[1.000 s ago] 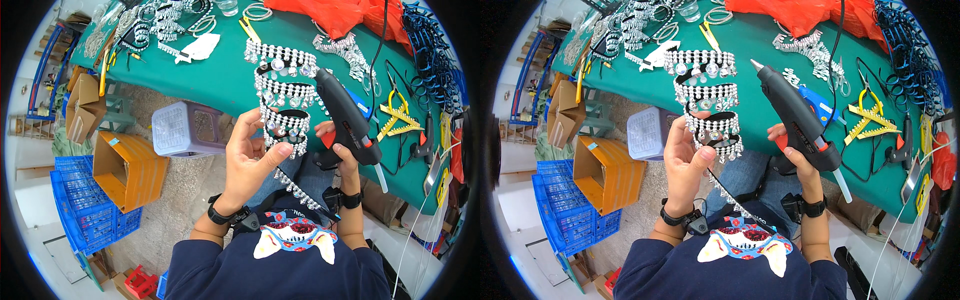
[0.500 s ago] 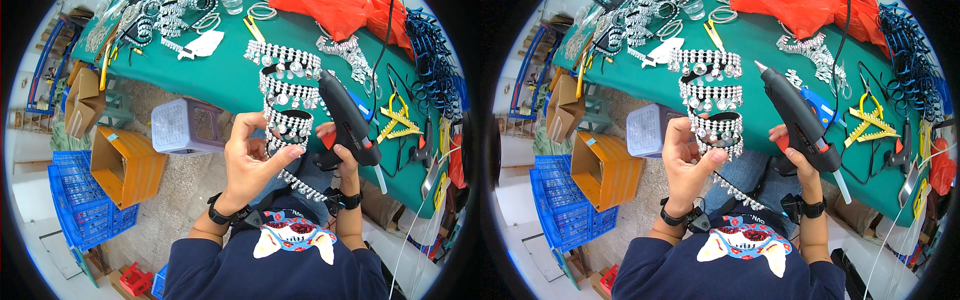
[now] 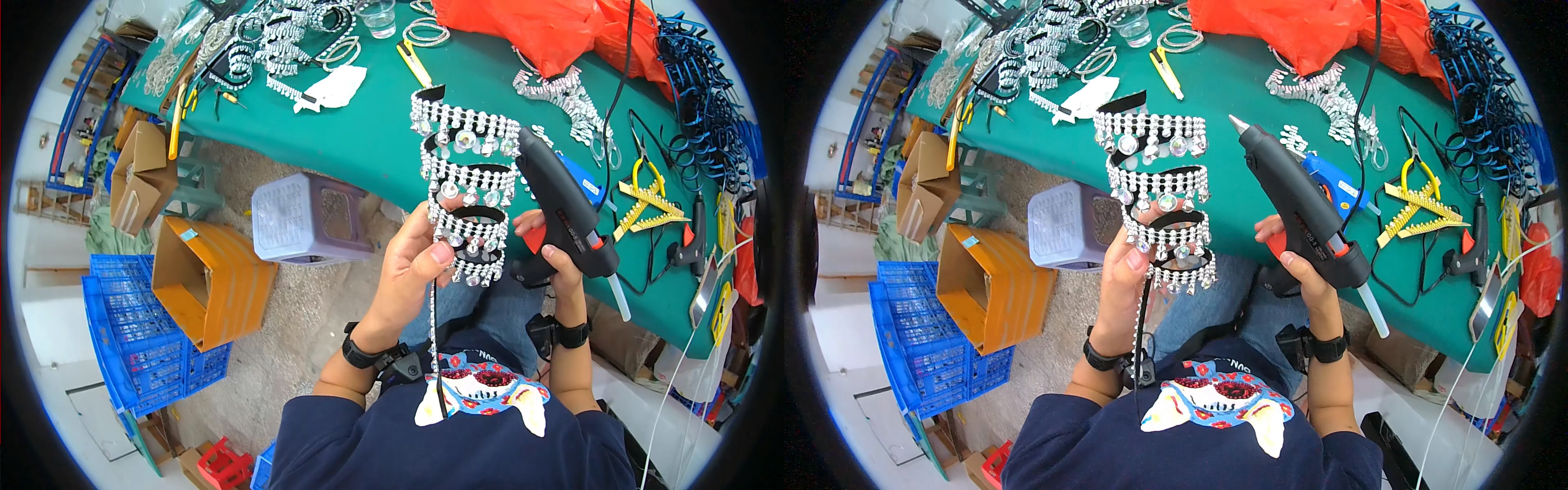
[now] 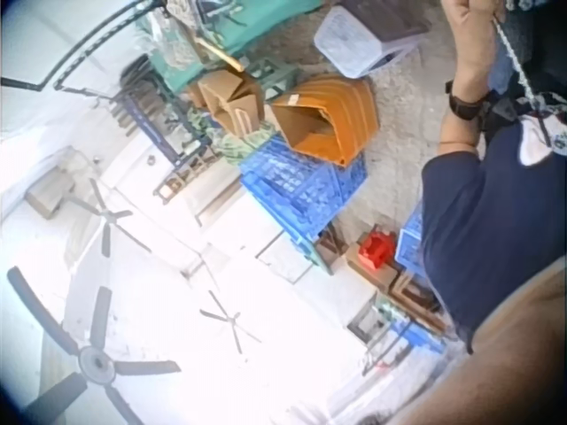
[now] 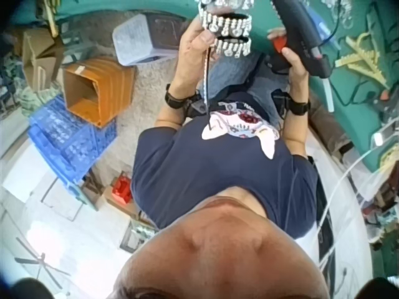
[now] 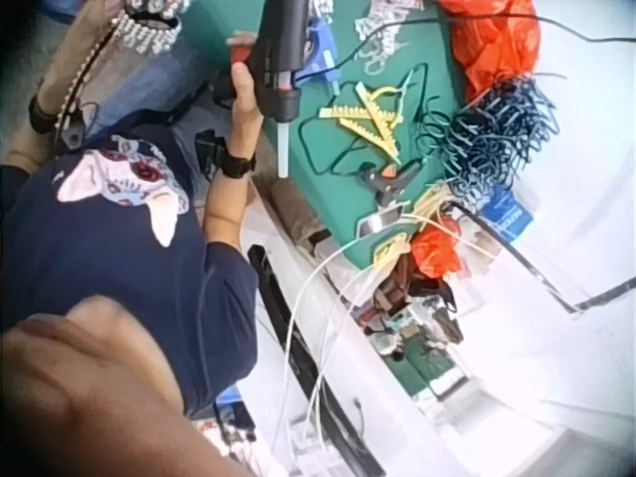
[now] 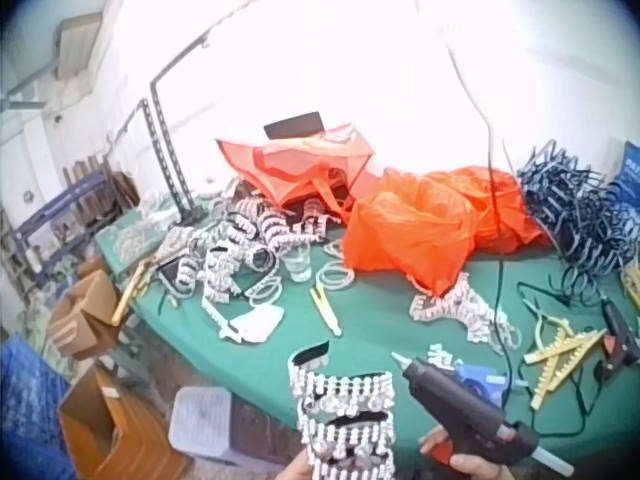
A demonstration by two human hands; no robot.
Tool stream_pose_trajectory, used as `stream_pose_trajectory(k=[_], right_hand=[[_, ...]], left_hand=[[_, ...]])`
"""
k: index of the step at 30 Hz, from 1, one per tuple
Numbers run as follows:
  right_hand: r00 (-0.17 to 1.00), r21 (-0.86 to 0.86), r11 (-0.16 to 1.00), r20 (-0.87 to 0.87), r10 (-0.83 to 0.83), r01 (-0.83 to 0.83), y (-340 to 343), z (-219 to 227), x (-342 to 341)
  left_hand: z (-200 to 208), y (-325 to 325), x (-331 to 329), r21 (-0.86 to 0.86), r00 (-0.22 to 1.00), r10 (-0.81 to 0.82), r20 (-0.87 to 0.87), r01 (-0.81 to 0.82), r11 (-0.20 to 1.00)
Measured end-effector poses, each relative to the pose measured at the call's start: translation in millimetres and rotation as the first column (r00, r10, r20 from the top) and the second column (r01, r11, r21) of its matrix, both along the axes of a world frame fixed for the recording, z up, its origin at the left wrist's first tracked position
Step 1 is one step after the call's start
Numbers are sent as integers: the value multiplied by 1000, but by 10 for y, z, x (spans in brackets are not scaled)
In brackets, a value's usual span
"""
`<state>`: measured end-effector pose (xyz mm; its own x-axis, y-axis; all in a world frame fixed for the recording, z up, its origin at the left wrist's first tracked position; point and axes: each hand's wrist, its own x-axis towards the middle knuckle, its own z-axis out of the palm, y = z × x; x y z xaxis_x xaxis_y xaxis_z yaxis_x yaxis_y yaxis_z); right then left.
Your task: Using a hot glue gun to attach small white decorative pieces to a black strap for shoe manufacturing.
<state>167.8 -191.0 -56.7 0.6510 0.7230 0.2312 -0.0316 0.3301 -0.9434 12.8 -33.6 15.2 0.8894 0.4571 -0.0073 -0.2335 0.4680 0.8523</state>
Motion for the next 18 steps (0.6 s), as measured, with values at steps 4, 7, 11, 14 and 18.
stream_pose_trajectory(k=[4, 7, 11, 14, 18], right_hand=[[1000, -4, 1000, -12, -5, 5, -11, 1, 0], [1000, -19, 1000, -14, -8, 7, -13, 1, 2], [1000, -6, 1000, -7, 5, -5, -10, -9, 4], [1000, -6, 1000, -7, 6, -6, -12, 9, -2], [1000, -15, 1000, -9, 11, -11, -17, 12, -3]], left_hand=[[-93, 40, -1, -14, 999, -46, 3, 46, 999], [-14, -35, 62, -53, 993, 96, -67, -99, 994], [-39, 36, 48, -20, 995, -7, -95, 5, 1000], [-86, 66, 68, -88, 997, -57, -59, 51, 995], [-61, 112, 69, -184, 991, -135, -9, 131, 974]])
